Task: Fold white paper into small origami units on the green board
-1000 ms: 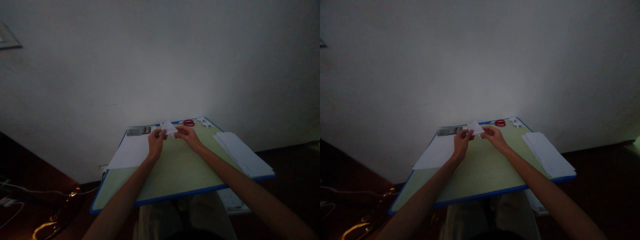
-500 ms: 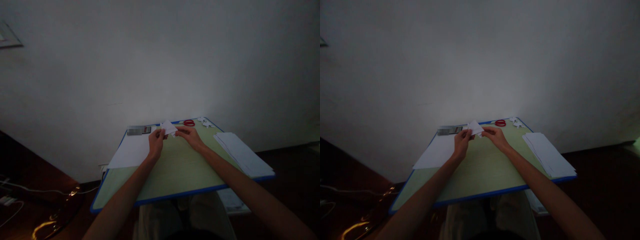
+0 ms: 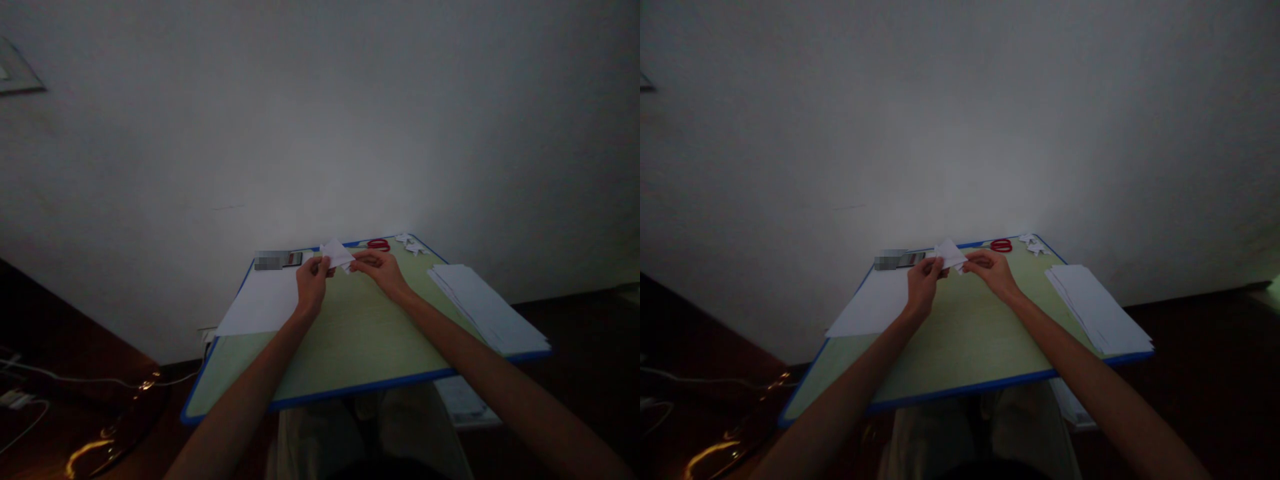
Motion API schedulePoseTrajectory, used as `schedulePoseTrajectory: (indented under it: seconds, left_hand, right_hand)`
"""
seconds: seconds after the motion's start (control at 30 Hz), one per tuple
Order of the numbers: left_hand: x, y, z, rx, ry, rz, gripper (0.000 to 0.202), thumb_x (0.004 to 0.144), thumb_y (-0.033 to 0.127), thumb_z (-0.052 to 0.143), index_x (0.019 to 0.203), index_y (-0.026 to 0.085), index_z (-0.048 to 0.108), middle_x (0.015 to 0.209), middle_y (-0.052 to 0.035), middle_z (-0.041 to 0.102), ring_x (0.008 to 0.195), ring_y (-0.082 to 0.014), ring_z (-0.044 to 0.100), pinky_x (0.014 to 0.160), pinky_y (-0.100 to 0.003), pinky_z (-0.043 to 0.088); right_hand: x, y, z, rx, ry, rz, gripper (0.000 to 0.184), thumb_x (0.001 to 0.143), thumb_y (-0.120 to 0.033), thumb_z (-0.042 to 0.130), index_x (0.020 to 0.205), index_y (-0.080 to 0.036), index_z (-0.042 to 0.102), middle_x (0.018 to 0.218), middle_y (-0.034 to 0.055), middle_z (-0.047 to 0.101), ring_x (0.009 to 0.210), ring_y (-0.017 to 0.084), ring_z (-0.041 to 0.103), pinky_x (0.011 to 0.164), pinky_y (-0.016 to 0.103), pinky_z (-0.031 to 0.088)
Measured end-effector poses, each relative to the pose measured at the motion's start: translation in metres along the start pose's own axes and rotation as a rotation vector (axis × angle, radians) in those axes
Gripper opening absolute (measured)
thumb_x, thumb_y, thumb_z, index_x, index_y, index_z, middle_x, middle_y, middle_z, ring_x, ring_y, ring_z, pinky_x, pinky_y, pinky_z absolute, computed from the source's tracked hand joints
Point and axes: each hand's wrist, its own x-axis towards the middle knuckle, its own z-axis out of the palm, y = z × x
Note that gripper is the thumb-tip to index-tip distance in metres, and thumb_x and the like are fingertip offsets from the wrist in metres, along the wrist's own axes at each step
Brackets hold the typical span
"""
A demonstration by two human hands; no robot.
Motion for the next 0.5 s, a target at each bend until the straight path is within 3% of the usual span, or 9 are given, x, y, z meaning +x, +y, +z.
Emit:
schedulePoseTrajectory:
  seconds: [0.5]
  left_hand:
    - [0.0007,-0.0012,0.0000,0.011,-0.020,0.001,0.040,0.078,0.052,0.078,0.084,0.013,0.071,0.071,-0.0058,0.071,0.063,-0.0167,0.067,0.064,-0.031,0.056]
  right_hand:
    - [0.0015,0.0043,-0.0002,-0.028,0.014,-0.020,0.035,0.065,-0.048,0.088,0.081,-0.020,0.075,0.074,0.0045,0.078,0.073,0.021,0.075,0.081,0.041,0.061]
